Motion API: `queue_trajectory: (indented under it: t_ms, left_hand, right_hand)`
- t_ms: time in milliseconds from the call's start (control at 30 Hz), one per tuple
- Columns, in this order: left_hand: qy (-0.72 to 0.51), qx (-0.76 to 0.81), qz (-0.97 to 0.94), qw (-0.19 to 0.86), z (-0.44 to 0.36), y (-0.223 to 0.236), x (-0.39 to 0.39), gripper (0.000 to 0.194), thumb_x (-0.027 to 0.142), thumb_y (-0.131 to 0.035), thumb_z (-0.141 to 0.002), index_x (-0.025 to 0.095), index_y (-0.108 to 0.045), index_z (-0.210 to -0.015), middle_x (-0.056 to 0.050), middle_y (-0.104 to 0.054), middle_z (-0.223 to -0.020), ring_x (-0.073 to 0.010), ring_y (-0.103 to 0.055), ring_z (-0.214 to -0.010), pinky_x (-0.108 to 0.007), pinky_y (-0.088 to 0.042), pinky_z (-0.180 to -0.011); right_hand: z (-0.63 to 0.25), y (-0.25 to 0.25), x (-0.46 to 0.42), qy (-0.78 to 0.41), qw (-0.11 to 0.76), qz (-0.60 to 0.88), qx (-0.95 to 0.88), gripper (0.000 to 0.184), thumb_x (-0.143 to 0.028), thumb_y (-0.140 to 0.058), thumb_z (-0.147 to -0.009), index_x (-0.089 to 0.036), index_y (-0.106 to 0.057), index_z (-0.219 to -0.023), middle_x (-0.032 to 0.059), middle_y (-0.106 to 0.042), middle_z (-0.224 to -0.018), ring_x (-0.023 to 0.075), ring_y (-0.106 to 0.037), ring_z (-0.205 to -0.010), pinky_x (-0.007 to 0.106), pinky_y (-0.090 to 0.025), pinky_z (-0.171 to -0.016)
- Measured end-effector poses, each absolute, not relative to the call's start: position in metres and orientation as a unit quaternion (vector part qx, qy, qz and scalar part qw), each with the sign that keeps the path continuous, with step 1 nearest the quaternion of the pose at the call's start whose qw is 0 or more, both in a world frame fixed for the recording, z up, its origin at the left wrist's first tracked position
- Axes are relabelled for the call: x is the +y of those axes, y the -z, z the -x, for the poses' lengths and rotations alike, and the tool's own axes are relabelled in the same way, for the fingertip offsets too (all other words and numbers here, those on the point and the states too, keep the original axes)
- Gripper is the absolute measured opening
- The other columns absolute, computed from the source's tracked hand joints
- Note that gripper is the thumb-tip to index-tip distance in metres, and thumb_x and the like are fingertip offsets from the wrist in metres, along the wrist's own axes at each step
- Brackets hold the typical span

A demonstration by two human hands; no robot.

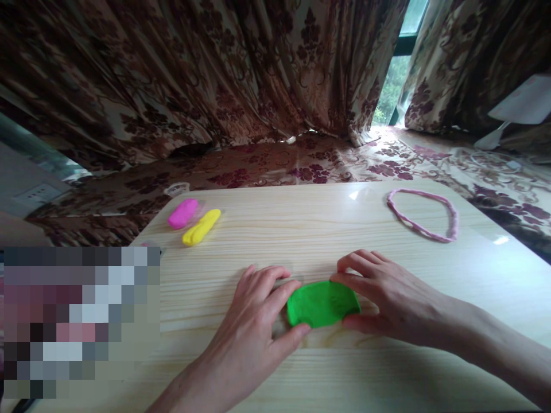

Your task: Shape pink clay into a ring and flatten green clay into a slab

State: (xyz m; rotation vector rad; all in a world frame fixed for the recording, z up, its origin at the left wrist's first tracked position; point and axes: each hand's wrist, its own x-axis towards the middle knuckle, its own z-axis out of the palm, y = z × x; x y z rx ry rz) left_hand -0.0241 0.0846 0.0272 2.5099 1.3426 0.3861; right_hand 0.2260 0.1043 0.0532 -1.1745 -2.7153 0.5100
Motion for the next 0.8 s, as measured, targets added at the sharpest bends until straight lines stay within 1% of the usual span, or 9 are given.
queue_trajectory:
  t_ms: [133, 267, 367, 533, 667, 800]
  left_hand:
    - [-0.144, 0.466, -0.863, 0.137, 0.018, -0.028, 0.086, 0.052, 0.040, -0.063, -0.076, 0.026, -0.047, -0.123, -0.005, -0.044, -0.126, -0.0256, -0.037, -0.121, -0.051, -0.014, -0.110]
    - [-0.146, 0.461, -0.864, 0.139, 0.011, -0.027, 0.087, 0.045, 0.039, -0.061, -0.078, 0.027, -0.049, -0.120, -0.004, -0.046, -0.124, -0.0239, -0.040, -0.119, -0.051, -0.011, -0.110]
    - [-0.151, 0.465, -0.862, 0.137, 0.008, -0.026, 0.087, 0.042, 0.037, -0.061, -0.079, 0.026, -0.051, -0.118, -0.005, -0.047, -0.123, -0.0237, -0.040, -0.118, -0.050, -0.011, -0.111]
    - [-0.152, 0.460, -0.863, 0.140, 0.005, -0.027, 0.086, 0.046, 0.040, -0.062, -0.077, 0.026, -0.051, -0.120, -0.005, -0.046, -0.123, -0.0248, -0.039, -0.119, -0.051, -0.011, -0.110]
    - [-0.151, 0.466, -0.861, 0.137, 0.003, -0.026, 0.088, 0.044, 0.037, -0.061, -0.079, 0.027, -0.050, -0.121, -0.005, -0.047, -0.123, -0.0238, -0.039, -0.120, -0.050, -0.010, -0.111]
    - [-0.160, 0.468, -0.858, 0.137, 0.003, -0.024, 0.088, 0.044, 0.038, -0.062, -0.078, 0.027, -0.051, -0.119, -0.005, -0.047, -0.122, -0.0237, -0.040, -0.119, -0.050, -0.011, -0.111]
  right_hand:
    - [-0.222, -0.051, 0.105, -0.162, 0.075, 0.388, -0.904, 0.041, -0.049, -0.061, -0.078, -0.018, -0.058, -0.106, 0.0079, -0.054, -0.104, 0.0243, -0.048, -0.093, 0.039, -0.038, -0.082]
    - [-0.218, -0.050, 0.107, -0.164, 0.078, 0.378, -0.908, 0.038, -0.050, -0.058, -0.081, -0.018, -0.059, -0.101, 0.0069, -0.054, -0.103, 0.0230, -0.047, -0.092, 0.037, -0.038, -0.081]
    - [-0.217, -0.050, 0.108, -0.165, 0.080, 0.377, -0.908, 0.036, -0.048, -0.058, -0.082, -0.018, -0.058, -0.103, 0.0065, -0.054, -0.104, 0.0226, -0.047, -0.093, 0.037, -0.038, -0.082]
    - [-0.216, -0.048, 0.108, -0.163, 0.085, 0.368, -0.911, 0.043, -0.051, -0.058, -0.080, -0.019, -0.057, -0.108, 0.0072, -0.054, -0.105, 0.0236, -0.047, -0.093, 0.038, -0.038, -0.082]
    - [-0.216, -0.045, 0.109, -0.169, 0.089, 0.370, -0.909, 0.040, -0.048, -0.058, -0.081, -0.019, -0.057, -0.109, 0.0074, -0.054, -0.107, 0.0236, -0.047, -0.094, 0.038, -0.038, -0.083]
    - [-0.214, -0.044, 0.111, -0.166, 0.091, 0.359, -0.914, 0.045, -0.049, -0.059, -0.080, -0.021, -0.055, -0.115, 0.0073, -0.053, -0.108, 0.0234, -0.047, -0.094, 0.038, -0.037, -0.083]
